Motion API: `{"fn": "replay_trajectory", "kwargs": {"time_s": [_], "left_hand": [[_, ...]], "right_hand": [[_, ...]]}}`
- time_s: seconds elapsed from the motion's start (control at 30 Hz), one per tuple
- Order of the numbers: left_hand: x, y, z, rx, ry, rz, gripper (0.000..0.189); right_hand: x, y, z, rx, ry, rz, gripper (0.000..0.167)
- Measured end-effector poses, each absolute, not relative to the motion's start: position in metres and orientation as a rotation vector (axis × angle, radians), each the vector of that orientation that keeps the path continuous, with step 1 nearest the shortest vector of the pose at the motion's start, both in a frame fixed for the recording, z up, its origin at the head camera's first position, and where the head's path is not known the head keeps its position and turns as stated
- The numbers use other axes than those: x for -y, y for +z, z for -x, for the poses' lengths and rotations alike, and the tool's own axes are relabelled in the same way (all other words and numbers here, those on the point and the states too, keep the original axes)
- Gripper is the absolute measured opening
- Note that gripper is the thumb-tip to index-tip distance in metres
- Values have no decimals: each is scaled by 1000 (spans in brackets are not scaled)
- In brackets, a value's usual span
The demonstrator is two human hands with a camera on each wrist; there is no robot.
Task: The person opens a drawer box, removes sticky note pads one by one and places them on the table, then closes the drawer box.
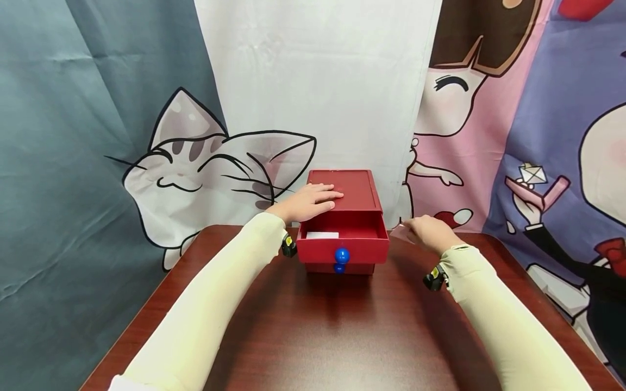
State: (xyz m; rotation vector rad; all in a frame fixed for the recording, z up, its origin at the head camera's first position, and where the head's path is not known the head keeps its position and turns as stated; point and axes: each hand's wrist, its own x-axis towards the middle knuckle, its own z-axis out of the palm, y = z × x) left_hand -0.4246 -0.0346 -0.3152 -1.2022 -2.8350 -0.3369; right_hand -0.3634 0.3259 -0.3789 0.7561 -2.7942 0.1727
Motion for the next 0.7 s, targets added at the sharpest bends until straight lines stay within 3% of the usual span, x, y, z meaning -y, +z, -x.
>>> {"fn": "replay_trajectory", "kwargs": {"time_s": [0.13,0.7], "left_hand": [[34,-314,425,2832,-336,1210,52],[35,-315,423,2833,-352,1206,51]], "right_hand": [[-325,-395,366,2789,174,-742,30],[-317,-452,363,2680,-26,-752,11]]}}
